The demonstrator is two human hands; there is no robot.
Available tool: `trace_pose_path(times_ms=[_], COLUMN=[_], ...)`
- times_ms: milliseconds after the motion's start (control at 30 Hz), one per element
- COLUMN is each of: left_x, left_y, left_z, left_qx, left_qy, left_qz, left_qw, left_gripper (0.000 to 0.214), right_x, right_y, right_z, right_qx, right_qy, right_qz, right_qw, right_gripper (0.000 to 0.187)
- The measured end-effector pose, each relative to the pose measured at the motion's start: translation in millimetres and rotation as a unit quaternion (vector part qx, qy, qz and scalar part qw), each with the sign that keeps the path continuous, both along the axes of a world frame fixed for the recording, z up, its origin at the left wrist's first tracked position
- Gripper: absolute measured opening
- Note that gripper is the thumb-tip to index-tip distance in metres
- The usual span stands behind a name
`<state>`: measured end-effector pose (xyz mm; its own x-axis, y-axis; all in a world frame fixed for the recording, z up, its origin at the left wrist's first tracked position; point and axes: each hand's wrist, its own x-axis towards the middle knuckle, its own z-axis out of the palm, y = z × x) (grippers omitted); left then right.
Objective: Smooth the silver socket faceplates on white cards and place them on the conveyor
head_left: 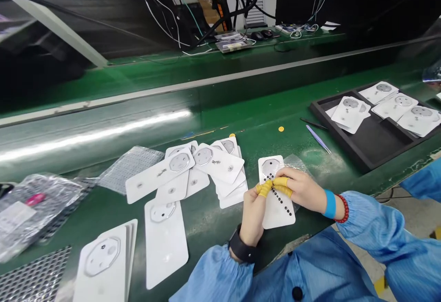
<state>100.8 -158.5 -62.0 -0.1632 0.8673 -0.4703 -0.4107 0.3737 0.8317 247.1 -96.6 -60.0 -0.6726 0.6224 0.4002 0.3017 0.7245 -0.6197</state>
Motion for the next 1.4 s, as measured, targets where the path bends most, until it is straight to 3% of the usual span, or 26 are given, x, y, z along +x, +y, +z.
trace_pose_path(times_ms=[433, 667, 1167, 1400], left_x=[3, 3, 5, -7], left_y=[-2, 2, 2, -2], left_z=[2.5, 10.9, 4.6, 6.0], left_qx=[0.021, 0.009, 0.022, 0.021], left_qy=[-0.001, -0.027, -0.027, 0.048], left_qz=[0.033, 0.048, 0.071, 0.046], left_qw=[0.999, 0.998, 0.997, 0.998], left_gripper=[0.006, 0.013, 0.008, 0.017], right_x=[1, -3, -1, 24], right_y=[1, -5, -2, 4], right_z=[7.2, -0.7, -5.5, -9.2], right_qx=[-0.058, 0.102, 0.165, 0.120], right_qy=[0.004, -0.054, -0.042, -0.057], right_qz=[-0.009, 0.013, 0.040, 0.023], right_qw=[0.998, 0.993, 0.985, 0.991], right_gripper=[0.009, 0.021, 0.021, 0.020])
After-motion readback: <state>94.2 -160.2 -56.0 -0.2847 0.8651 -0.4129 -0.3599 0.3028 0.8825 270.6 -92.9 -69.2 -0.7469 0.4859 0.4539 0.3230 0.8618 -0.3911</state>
